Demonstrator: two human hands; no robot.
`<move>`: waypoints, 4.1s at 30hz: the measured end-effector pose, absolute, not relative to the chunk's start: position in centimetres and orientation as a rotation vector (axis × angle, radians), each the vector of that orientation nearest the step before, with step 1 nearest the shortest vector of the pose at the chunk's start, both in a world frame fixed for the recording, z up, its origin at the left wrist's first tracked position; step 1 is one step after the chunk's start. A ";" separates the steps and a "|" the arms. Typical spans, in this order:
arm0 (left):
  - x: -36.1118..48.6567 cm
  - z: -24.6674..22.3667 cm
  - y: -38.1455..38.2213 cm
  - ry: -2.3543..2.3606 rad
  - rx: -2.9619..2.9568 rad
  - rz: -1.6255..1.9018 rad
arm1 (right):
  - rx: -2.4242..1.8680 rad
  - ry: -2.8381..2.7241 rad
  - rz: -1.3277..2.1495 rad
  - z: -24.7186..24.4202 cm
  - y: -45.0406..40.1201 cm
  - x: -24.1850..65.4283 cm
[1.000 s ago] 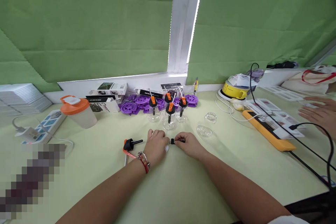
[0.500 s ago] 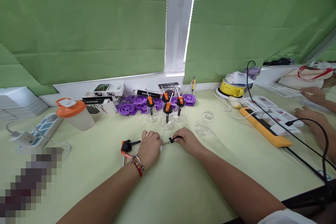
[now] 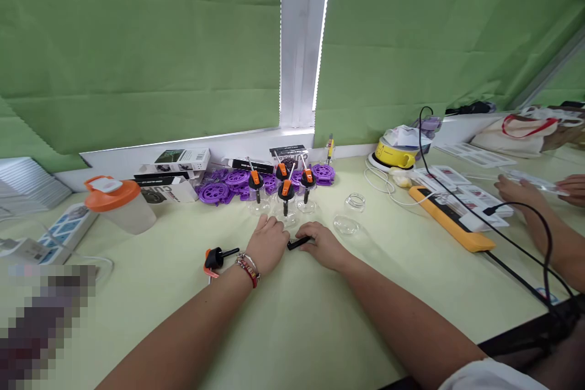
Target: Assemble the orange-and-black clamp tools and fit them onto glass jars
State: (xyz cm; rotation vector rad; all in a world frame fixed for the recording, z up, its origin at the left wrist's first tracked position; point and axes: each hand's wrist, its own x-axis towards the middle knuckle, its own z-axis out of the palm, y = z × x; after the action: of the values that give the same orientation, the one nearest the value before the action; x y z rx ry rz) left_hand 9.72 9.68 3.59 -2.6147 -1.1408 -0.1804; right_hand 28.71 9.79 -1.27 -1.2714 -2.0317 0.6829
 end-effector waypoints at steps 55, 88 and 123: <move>10.4 4.5 11.6 -1.368 -2.807 -0.315 | -1.322 -1.984 0.752 -0.9 9.7 28.4; 11.0 4.3 10.4 -1.443 -2.847 -0.220 | -1.316 -2.058 0.679 -0.4 9.6 29.0; 10.2 4.3 8.8 -1.661 -2.840 -0.348 | -1.283 -2.066 0.669 -0.8 9.4 29.1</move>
State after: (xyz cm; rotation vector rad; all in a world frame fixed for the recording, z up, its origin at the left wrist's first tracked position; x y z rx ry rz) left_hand 10.16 8.78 4.35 -2.8396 -1.6613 -0.3478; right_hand 29.11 9.44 -0.81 -1.2828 -2.0663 0.6688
